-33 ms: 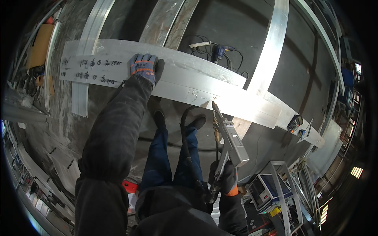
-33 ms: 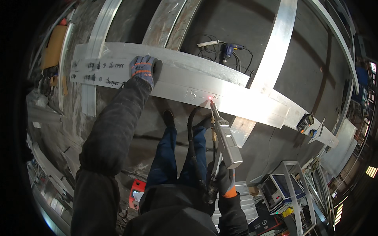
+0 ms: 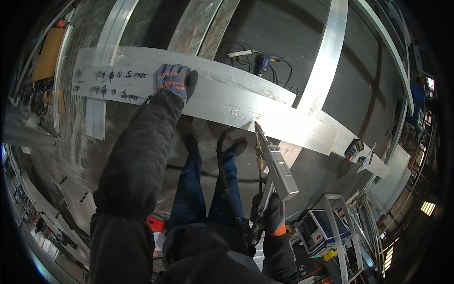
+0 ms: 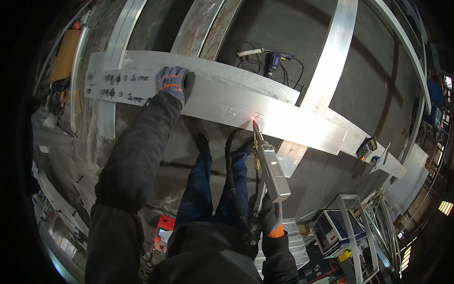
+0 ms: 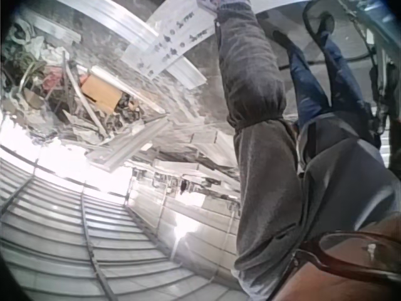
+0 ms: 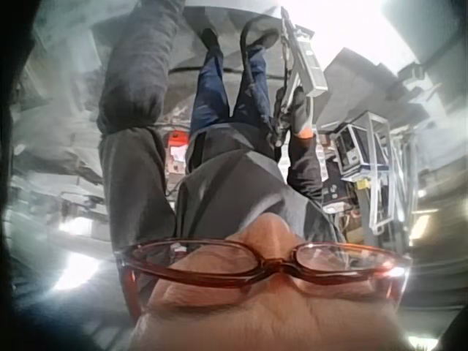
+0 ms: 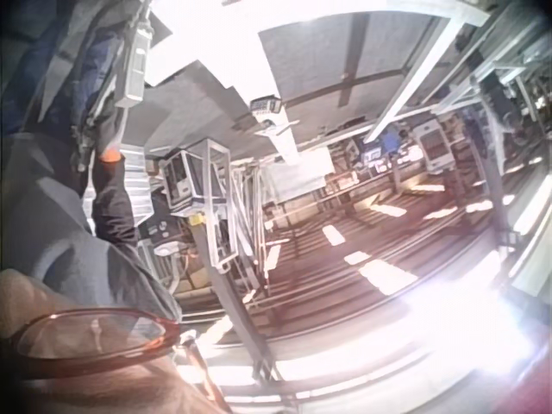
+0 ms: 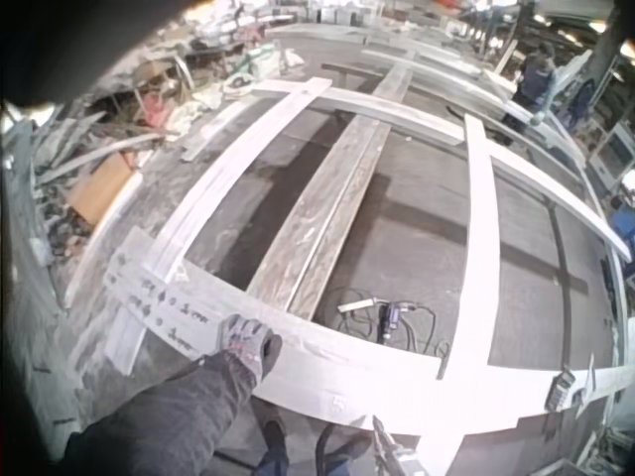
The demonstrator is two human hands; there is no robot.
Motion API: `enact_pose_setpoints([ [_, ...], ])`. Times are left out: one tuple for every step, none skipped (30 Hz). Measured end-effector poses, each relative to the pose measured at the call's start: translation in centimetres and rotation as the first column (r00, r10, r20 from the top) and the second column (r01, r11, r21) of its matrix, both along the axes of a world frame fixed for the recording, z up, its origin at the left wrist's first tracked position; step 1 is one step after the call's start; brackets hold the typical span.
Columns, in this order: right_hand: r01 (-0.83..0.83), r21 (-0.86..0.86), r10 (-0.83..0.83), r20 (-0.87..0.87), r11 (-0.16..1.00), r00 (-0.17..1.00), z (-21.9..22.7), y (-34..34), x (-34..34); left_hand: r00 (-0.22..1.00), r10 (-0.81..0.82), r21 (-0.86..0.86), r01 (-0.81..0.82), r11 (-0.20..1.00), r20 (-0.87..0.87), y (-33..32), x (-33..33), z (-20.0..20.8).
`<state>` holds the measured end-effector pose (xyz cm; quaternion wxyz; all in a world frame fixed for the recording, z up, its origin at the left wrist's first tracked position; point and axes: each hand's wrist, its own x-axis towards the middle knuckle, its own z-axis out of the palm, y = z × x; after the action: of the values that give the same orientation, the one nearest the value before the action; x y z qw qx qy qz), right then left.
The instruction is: The person welds a metal frame using a handheld welding torch, then measures the frame with a tape measure and performs calculations on a calculator. The person handles the metal frame, welding torch, tape measure, and calculator.
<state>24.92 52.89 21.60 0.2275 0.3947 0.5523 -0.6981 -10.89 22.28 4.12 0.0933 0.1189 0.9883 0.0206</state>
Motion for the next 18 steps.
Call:
enact_pose_setpoints([
  [0.001, 0.019, -0.001, -0.005, 1.000, 1.000, -0.1, 0.1, 0.0, 1.000, 0.006, 0.009, -0.006, 1.000, -0.003, 0.0, 0.0, 0.1],
  [-0.092, 0.076, 0.093, -0.010, 0.993, 0.996, -0.3, 0.2, -0.1, 1.000, 0.004, 0.014, -0.004, 1.000, 0.016, 0.0, 0.1, 0.1],
  [-0.183, 0.134, 0.186, -0.009, 0.974, 0.983, -0.4, 0.3, -0.2, 1.000, -0.002, 0.030, 0.002, 1.000, 0.006, 0.0, 0.1, 0.0],
  [-0.273, 0.214, 0.280, -0.003, 0.938, 0.960, -0.4, 0.4, -0.3, 0.999, -0.015, 0.052, 0.017, 0.998, -0.040, 0.0, 0.2, -0.1],
  [-0.277, 0.206, 0.283, -0.003, 0.939, 0.959, -0.4, 0.6, -0.6, 0.998, -0.015, 0.056, 0.018, 0.998, -0.055, -0.1, 0.3, -0.3],
  [-0.280, 0.221, 0.288, -0.001, 0.934, 0.958, -0.2, 0.7, -0.8, 0.994, -0.022, 0.067, 0.030, 0.997, -0.104, -0.2, 0.3, -0.5],
  [-0.295, 0.242, 0.310, -0.025, 0.924, 0.950, 0.0, 0.8, -1.1, 0.994, -0.021, 0.055, 0.027, 0.998, -0.106, -0.3, 0.3, -0.8],
  [-0.243, 0.175, 0.243, 0.021, 0.954, 0.970, 0.3, 0.9, -1.6, 0.985, -0.033, 0.095, 0.049, 0.994, -0.169, -0.4, 0.4, -1.0],
  [-0.197, 0.113, 0.193, 0.044, 0.974, 0.980, 0.6, 1.1, -2.0, 0.982, -0.037, 0.113, 0.058, 0.992, -0.184, -0.5, 0.4, -1.2],
  [-0.152, 0.064, 0.148, 0.060, 0.986, 0.987, 1.0, 1.2, -2.6, 0.986, -0.029, 0.110, 0.048, 0.993, -0.162, -0.5, 0.4, -1.2],
  [-0.120, 0.024, 0.117, 0.100, 0.993, 0.988, 1.3, 1.2, -3.1, 0.988, -0.023, 0.137, 0.044, 0.990, -0.152, -0.5, 0.4, -1.3],
  [-0.090, -0.003, 0.090, 0.132, 0.996, 0.987, 1.6, 1.2, -3.5, 0.989, -0.020, 0.166, 0.045, 0.985, -0.150, -0.4, 0.4, -1.3],
  [-0.073, -0.012, 0.074, 0.160, 0.997, 0.984, 1.8, 1.1, -3.8, 0.981, -0.039, 0.162, 0.071, 0.984, -0.191, -0.5, 0.4, -1.2],
  [0.071, -0.064, -0.063, 0.125, 0.995, 0.990, 2.3, 1.1, -3.9, 0.981, -0.034, 0.147, 0.063, 0.987, -0.190, -0.3, 0.4, -1.1],
  [0.088, -0.095, -0.077, 0.116, 0.992, 0.990, 2.5, 1.1, -4.1, 0.979, -0.042, 0.151, 0.073, 0.986, -0.198, -0.3, 0.4, -0.9],
  [0.086, -0.134, -0.073, 0.094, 0.987, 0.993, 2.6, 1.1, -4.2, 0.988, -0.039, 0.132, 0.059, 0.989, -0.150, -0.2, 0.3, -0.7],
  [0.088, -0.132, -0.073, 0.112, 0.987, 0.991, 2.6, 1.2, -4.2, 0.990, -0.033, 0.140, 0.052, 0.989, -0.134, -0.1, 0.3, -0.6],
  [0.070, -0.140, -0.054, 0.115, 0.988, 0.992, 2.5, 1.3, -4.1, 0.994, -0.022, 0.136, 0.037, 0.990, -0.107, 0.0, 0.3, -0.5],
])
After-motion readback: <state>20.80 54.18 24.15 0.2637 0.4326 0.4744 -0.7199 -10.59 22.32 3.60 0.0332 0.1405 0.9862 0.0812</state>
